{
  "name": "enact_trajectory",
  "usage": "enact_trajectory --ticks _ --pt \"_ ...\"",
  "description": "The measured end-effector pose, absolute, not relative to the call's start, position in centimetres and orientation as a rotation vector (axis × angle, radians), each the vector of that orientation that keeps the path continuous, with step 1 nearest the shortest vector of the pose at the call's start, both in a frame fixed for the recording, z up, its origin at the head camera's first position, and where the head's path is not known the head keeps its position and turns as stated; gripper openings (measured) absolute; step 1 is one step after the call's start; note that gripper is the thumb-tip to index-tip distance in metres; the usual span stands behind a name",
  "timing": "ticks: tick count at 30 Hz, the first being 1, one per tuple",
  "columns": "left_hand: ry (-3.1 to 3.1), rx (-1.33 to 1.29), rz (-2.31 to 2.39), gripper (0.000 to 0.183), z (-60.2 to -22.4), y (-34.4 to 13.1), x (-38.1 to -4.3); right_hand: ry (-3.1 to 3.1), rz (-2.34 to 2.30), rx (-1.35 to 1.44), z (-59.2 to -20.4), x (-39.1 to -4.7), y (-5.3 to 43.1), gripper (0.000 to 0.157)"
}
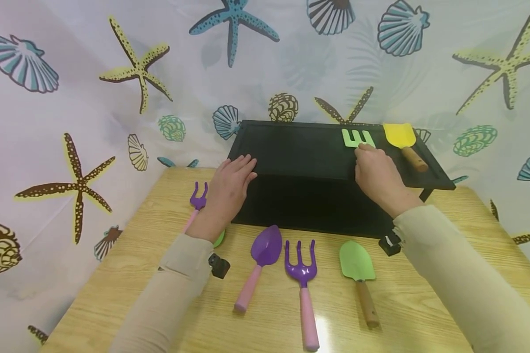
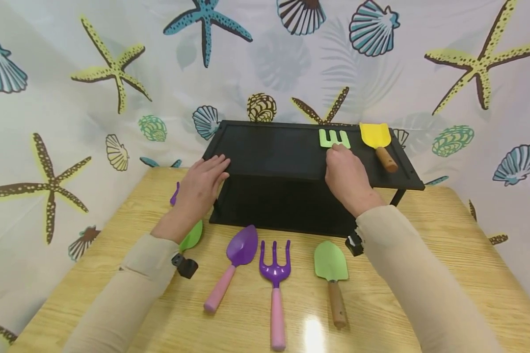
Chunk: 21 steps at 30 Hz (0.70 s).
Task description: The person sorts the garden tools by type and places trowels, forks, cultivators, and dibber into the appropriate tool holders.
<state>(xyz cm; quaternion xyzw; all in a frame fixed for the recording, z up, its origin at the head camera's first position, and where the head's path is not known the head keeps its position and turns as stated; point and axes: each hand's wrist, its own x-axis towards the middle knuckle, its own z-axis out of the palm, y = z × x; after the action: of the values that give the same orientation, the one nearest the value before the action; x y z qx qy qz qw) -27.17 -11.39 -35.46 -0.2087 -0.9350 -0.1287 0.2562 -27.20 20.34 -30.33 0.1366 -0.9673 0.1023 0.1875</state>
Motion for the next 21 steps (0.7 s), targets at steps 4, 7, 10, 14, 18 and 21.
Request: enact_trajectory --ticks 4,7,10,14,18,21 --pt "-2.534 -0.564 -0.346 0.041 -35.5 -11.3 -27.1 -2.766 0.305 0.384 -30.5 -27.0 20.5 0.026" --pt "-2.526 -0.565 -0.345 0.041 -35.4 -11.3 -27.1 -2.803 0.318 0.386 -30.6 -26.6 20.8 0.043" --pt "-2.531 -0.564 -0.347 0.041 -35.3 -11.2 -27.0 -2.814 0.326 0.387 -30.5 -26.0 21.2 0.052" --pt "-2.564 -0.548 -0.336 0.042 -35.3 -11.2 -26.9 -2.783 0.348 0.399 -30.2 -25.3 21.7 0.052" --pt "-2.576 -0.541 -0.331 0.043 -35.3 -11.2 -26.9 -2.747 0.377 0.406 -30.0 -24.7 22.2 0.05" --pt "-2.578 -0.541 -0.334 0.043 -35.2 -11.2 -26.9 -2.731 0.381 0.405 -29.9 -24.1 22.5 0.049"
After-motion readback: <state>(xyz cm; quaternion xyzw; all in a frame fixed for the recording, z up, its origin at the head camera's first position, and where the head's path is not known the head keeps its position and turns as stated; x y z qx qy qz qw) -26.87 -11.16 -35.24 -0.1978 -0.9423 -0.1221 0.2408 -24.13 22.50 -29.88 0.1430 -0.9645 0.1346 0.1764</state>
